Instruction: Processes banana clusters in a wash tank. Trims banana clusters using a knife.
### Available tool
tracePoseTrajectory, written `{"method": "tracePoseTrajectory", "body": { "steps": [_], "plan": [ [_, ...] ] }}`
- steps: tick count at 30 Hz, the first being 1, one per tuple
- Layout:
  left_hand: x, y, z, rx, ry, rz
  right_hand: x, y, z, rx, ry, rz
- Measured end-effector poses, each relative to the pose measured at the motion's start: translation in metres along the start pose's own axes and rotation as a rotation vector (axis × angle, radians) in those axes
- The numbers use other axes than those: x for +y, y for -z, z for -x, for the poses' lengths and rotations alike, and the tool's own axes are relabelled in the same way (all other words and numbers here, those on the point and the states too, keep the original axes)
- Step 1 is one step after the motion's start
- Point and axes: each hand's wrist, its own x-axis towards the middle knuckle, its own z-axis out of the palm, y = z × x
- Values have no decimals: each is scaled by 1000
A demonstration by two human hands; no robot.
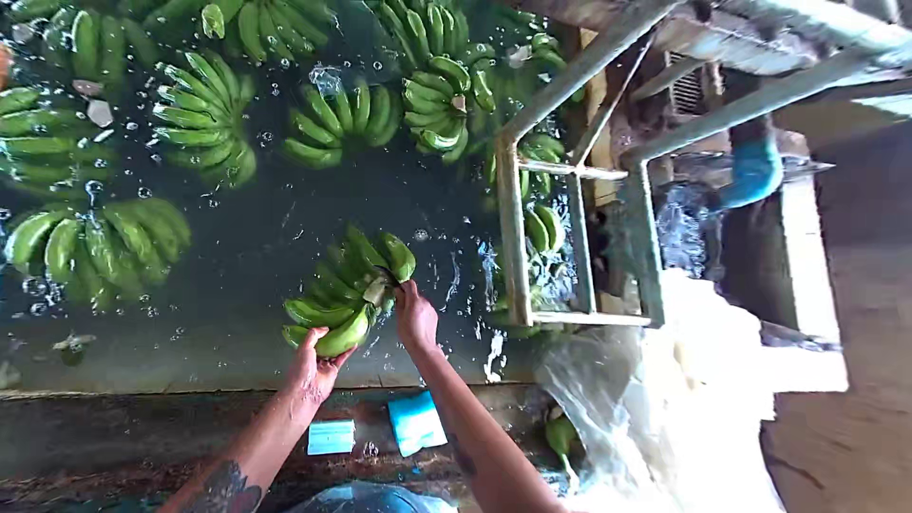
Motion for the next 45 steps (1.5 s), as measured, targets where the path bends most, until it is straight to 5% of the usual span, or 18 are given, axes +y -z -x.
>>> {"method": "tracePoseTrajectory", "body": {
  "steps": [4, 8, 12, 14, 16, 18, 21, 23, 26, 30, 33, 38, 41, 45],
  "plan": [
    [-7, -4, 3, 12, 7, 22, 4, -4, 0, 12, -4, 15],
    [-14, -6, 4, 13, -26, 49, 11, -22, 14, -106, -5, -242],
    [-20, -8, 8, -13, -23, 49, 12, -9, 14, -91, -39, -116],
    [-27, -5, -2, -39, -47, 29, 21, -17, 19, -139, -64, -292],
    [-24, 14, -26, -112, -84, -99, 42, -15, 41, -442, -99, -747],
    [-4, 41, -50, -196, -86, -308, 70, -2, 79, -780, -62, -848],
    [42, 59, -74, -242, -109, -632, 101, 6, 132, -684, 163, -69],
    [62, 64, -92, -195, -226, -707, 126, -12, 153, -618, 162, 199],
    [61, 66, -116, -147, -308, -610, 127, -12, 134, -489, 157, 55],
    [33, 53, -118, -67, -328, -435, 47, -12, 66, -310, 204, -408],
    [23, 34, -109, 5, -398, -450, -7, -65, 5, -313, 110, -523],
    [29, 32, -97, -46, -484, -413, -55, -85, -72, 50, -102, -738],
    [30, 22, -95, 32, -464, -400, -54, -87, -67, -56, -102, -666],
    [39, 17, -103, 30, -580, -562, -9, -46, -12, -357, 55, -28]
  ]
}}
